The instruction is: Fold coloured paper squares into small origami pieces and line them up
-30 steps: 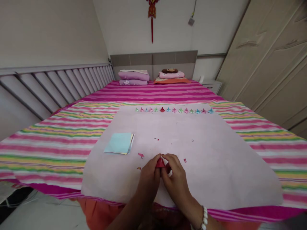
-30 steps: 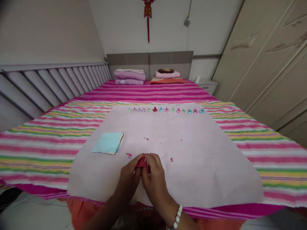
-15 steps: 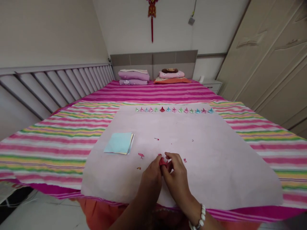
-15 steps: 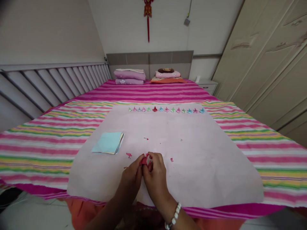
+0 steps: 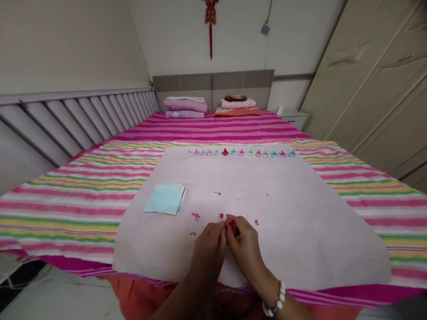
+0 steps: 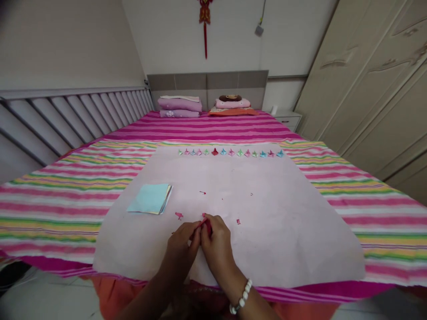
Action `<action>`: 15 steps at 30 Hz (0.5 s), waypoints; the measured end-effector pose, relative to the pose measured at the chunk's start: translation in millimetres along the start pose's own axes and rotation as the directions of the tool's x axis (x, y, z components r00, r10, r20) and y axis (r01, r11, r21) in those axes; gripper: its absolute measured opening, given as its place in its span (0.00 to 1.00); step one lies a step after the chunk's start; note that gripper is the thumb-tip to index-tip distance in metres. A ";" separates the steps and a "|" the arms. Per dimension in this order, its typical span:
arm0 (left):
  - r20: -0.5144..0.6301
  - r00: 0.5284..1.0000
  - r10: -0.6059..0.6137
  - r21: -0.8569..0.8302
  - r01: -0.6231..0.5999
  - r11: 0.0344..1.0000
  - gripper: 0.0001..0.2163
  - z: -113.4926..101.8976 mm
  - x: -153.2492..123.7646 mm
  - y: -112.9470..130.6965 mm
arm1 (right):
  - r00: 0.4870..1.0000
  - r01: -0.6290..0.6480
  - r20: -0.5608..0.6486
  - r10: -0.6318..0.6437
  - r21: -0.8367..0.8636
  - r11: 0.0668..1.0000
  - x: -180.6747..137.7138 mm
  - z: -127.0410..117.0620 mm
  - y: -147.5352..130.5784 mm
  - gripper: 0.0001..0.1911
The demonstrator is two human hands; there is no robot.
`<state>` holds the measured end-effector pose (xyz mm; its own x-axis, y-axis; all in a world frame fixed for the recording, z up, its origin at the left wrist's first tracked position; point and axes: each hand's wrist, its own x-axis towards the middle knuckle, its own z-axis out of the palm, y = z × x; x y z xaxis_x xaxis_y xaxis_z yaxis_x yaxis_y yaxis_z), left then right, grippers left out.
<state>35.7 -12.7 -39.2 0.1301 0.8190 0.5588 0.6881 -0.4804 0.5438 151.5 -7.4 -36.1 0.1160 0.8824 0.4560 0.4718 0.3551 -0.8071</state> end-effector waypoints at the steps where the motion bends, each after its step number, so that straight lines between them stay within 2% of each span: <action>1: -0.012 1.000 0.021 0.014 -0.021 1.000 0.10 0.4 -0.5 -0.1 | 1.000 -0.006 0.005 0.006 0.007 1.000 0.5 -0.3 0.5 0.12; 8: -0.023 0.999 0.033 0.033 -0.032 0.999 0.12 4.5 -5.7 3.5 | 0.997 -0.077 -0.019 0.079 0.102 0.992 1.0 -2.0 0.4 0.14; 11: -0.030 0.999 -0.023 -0.045 0.021 0.999 0.14 4.1 -3.7 4.2 | 0.997 -0.072 -0.016 0.075 0.117 0.990 0.4 -2.3 -0.8 0.13; 15: 0.016 0.993 -0.120 -0.213 0.120 0.970 0.13 -2.4 3.2 3.6 | 0.999 -0.038 -0.014 0.041 0.131 0.991 -1.2 -2.5 1.6 0.17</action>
<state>36.9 -12.6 -33.9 0.0578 0.8755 0.4798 0.5311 -0.4339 0.7278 154.3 -8.6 -37.0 0.1472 0.8917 0.4280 0.3482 0.3583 -0.8662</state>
